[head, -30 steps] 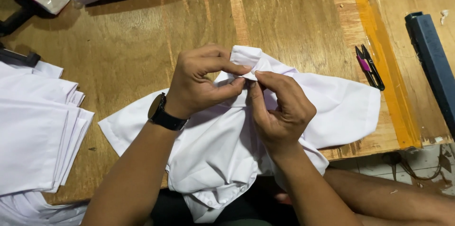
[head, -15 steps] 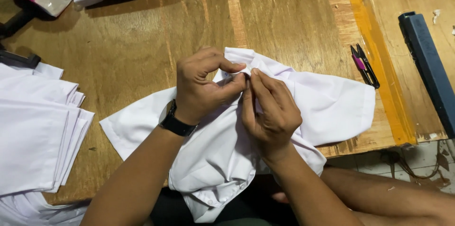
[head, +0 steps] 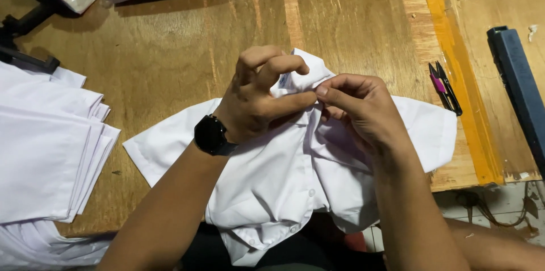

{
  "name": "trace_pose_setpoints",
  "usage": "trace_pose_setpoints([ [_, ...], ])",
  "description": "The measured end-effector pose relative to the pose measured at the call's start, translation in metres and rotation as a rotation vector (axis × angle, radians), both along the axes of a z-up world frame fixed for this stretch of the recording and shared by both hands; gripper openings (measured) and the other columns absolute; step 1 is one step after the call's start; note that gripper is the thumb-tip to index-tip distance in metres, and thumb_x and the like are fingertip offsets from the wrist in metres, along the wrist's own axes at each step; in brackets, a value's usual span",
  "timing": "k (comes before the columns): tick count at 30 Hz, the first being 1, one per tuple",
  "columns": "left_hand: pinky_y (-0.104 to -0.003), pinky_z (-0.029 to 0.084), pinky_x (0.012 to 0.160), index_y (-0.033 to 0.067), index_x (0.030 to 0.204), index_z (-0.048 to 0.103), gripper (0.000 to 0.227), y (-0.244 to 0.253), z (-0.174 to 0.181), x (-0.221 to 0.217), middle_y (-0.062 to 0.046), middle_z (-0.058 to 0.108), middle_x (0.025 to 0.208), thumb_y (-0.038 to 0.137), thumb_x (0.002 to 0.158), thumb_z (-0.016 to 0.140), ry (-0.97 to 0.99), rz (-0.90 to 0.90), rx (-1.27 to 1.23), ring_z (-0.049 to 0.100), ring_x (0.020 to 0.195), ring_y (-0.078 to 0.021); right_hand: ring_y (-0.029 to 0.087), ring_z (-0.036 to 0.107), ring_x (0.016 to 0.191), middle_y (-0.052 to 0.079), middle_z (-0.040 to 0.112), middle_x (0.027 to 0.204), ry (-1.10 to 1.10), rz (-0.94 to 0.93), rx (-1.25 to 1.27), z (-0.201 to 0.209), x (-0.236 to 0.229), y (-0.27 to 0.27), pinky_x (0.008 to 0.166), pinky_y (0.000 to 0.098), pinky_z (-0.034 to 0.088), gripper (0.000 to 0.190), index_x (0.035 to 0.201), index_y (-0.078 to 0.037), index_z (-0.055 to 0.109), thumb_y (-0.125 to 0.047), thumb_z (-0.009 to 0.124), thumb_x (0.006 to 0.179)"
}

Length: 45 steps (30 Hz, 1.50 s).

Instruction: The person uses small scissors to trim loose threads from the collar and hem of a white shirt. After trimming, the person folds the shirt neatly on the table.

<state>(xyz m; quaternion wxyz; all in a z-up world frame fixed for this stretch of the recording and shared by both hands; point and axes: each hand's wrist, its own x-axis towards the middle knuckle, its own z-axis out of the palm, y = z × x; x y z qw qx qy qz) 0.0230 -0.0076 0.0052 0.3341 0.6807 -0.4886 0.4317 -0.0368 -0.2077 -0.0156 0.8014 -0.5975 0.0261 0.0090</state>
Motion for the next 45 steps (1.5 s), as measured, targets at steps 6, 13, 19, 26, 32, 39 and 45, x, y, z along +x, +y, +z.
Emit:
trace_pose_setpoints([
  [6, -0.038, 0.039, 0.089, 0.0326, 0.098, 0.073, 0.016, -0.002, -0.003, -0.002, 0.000, 0.061, 0.111, 0.033, 0.107, 0.059, -0.090, 0.103, 0.018, 0.046, 0.102, -0.0248, 0.015, 0.060, 0.070, 0.015, 0.069, 0.080, 0.068, 0.079, -0.187, 0.029, 0.001, -0.004, 0.055, 0.0279, 0.053, 0.001, 0.086, 0.004, 0.072, 0.004, 0.073, 0.087],
  [13, -0.044, 0.030, 0.092, 0.0230, 0.088, 0.069, 0.004, 0.009, 0.014, -0.007, -0.003, 0.059, 0.123, 0.024, 0.089, 0.065, 0.027, -0.012, 0.224, 0.047, 0.111, -0.0293, 0.013, 0.059, 0.063, 0.009, 0.065, 0.074, 0.220, 0.165, -0.124, 0.026, 0.000, -0.009, 0.059, 0.0227, 0.048, 0.003, 0.091, 0.003, 0.071, 0.005, 0.069, 0.089],
  [19, -0.054, 0.032, 0.102, 0.0204, 0.092, 0.076, 0.012, 0.018, 0.027, -0.018, -0.008, 0.057, 0.137, 0.026, 0.089, 0.066, 0.302, -0.068, 0.370, 0.044, 0.126, -0.0350, 0.017, 0.063, 0.062, 0.014, 0.071, 0.078, 0.378, 0.314, 0.076, 0.006, 0.003, -0.016, 0.062, 0.0234, 0.050, 0.007, 0.095, 0.006, 0.072, 0.003, 0.068, 0.090],
  [26, -0.054, 0.042, 0.093, 0.0031, 0.112, 0.062, 0.061, 0.052, -0.012, -0.010, -0.016, 0.063, 0.115, 0.056, 0.104, 0.034, 1.132, 0.578, 0.399, 0.057, 0.109, -0.0401, 0.014, 0.062, 0.080, 0.008, 0.066, 0.094, 0.082, -0.031, -0.661, 0.053, 0.052, -0.046, 0.065, 0.0242, 0.050, 0.040, 0.110, -0.001, 0.068, -0.035, 0.047, 0.112],
  [32, -0.049, 0.038, 0.102, 0.0246, 0.079, 0.072, 0.034, 0.024, 0.029, -0.008, 0.008, 0.072, 0.093, 0.056, 0.075, 0.060, 1.394, 0.617, 0.754, 0.062, 0.107, -0.0272, 0.015, 0.058, 0.068, 0.001, 0.070, 0.080, 0.457, 0.569, -1.125, 0.086, 0.074, 0.016, 0.062, 0.0306, 0.041, 0.025, 0.097, -0.013, 0.075, -0.037, 0.075, 0.092],
  [39, -0.023, 0.033, 0.050, 0.0227, 0.098, 0.081, 0.017, 0.033, 0.046, -0.016, 0.011, 0.063, 0.068, 0.033, 0.095, 0.068, 1.580, 0.101, 0.277, 0.049, 0.054, -0.0040, 0.008, 0.055, 0.062, 0.001, 0.063, 0.085, -0.101, 0.478, -0.521, 0.056, 0.044, -0.025, 0.045, 0.0214, 0.043, 0.007, 0.105, -0.009, 0.065, -0.012, 0.066, 0.099],
  [45, -0.035, 0.052, 0.065, 0.0173, 0.093, 0.064, 0.037, 0.032, 0.040, -0.009, -0.010, 0.066, 0.069, 0.054, 0.100, 0.061, 1.070, 0.149, -0.059, 0.063, 0.065, -0.0221, 0.010, 0.055, 0.058, 0.002, 0.062, 0.067, -0.125, 0.367, -0.613, 0.058, 0.033, -0.038, 0.051, 0.0245, 0.052, 0.032, 0.107, -0.010, 0.063, -0.036, 0.045, 0.112],
])
